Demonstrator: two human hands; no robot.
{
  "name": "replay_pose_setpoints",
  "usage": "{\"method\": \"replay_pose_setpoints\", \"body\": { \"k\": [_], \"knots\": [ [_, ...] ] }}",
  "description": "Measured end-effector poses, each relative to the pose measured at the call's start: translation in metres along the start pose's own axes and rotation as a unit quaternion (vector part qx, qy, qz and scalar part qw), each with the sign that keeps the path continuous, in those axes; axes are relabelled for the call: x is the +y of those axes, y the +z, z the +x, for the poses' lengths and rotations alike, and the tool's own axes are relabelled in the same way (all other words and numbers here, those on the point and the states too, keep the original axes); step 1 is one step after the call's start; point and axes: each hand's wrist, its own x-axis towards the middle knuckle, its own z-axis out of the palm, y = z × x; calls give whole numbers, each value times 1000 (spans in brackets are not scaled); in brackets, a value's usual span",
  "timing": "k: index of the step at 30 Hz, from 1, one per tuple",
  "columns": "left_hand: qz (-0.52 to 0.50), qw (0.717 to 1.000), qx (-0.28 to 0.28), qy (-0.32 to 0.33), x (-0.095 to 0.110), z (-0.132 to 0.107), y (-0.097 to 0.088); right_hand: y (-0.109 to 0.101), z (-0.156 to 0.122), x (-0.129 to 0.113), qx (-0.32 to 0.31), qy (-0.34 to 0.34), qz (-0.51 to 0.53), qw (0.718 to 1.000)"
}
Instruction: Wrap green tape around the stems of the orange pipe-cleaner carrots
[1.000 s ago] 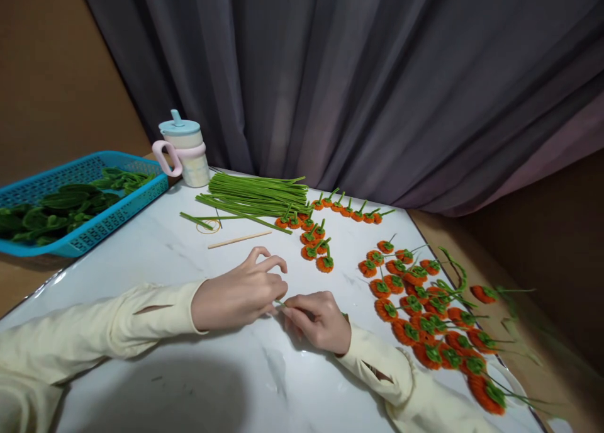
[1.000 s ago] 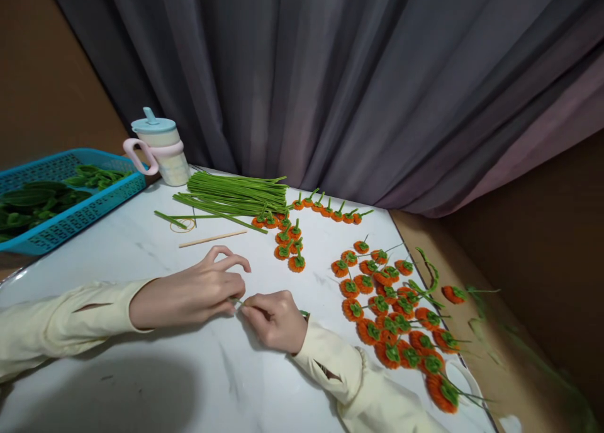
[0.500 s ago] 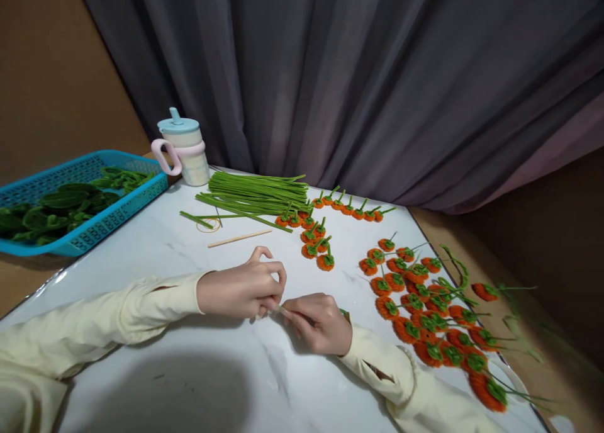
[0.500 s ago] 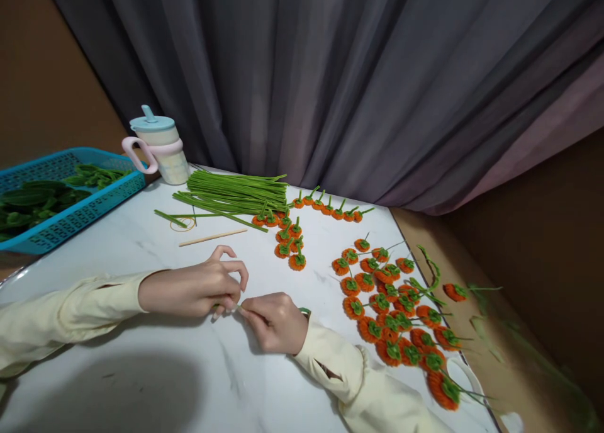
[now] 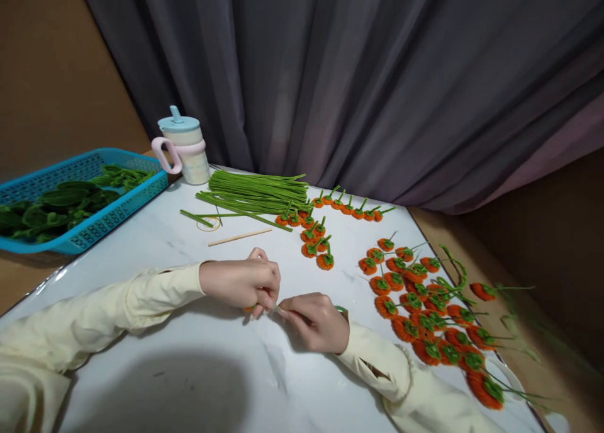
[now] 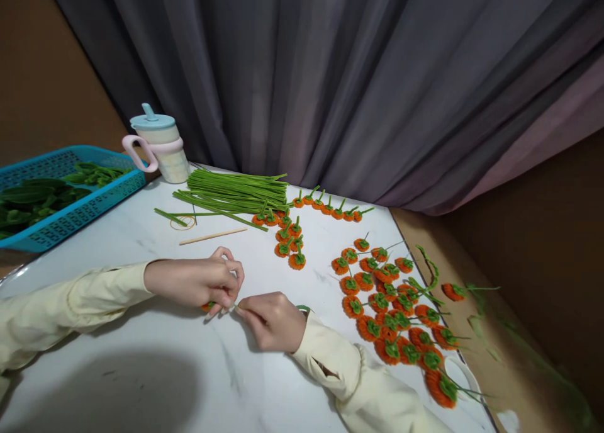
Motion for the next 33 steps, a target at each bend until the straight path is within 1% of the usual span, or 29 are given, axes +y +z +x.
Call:
{"method": "replay_pose_setpoints", "body": {
  "k": [5, 9, 12, 14, 18, 23, 25, 29, 33],
  "knots": [
    [-10, 999, -28, -22, 3, 1, -4, -3, 1, 0, 9, 37, 63, 997],
    [-5, 999, -39, -24, 2, 1, -5, -2, 1, 0, -3, 51, 71, 996],
    [6, 999, -43, -13, -1, 1, -4, -2, 1, 1, 1, 70, 67, 995],
    [33, 999, -17, -6, -4, 2, -2, -2, 2, 1, 9, 95, 62, 994],
    [122, 989, 80, 13, -9, 4, 5, -3, 3, 2, 22, 131, 65, 989],
    [168, 976, 111, 80, -11, 5, 9, -5, 5, 2, 21, 144, 83, 986],
    [182, 973, 107, 91, -11, 6, 9, -6, 6, 2, 17, 156, 97, 983],
    [198, 973, 70, 98, -10, 6, 7, -6, 7, 3, 5, 185, 149, 971],
    [158, 981, 47, 100, -12, 7, 4, -7, 6, 3, -1, 184, 181, 966]
  ]
}}
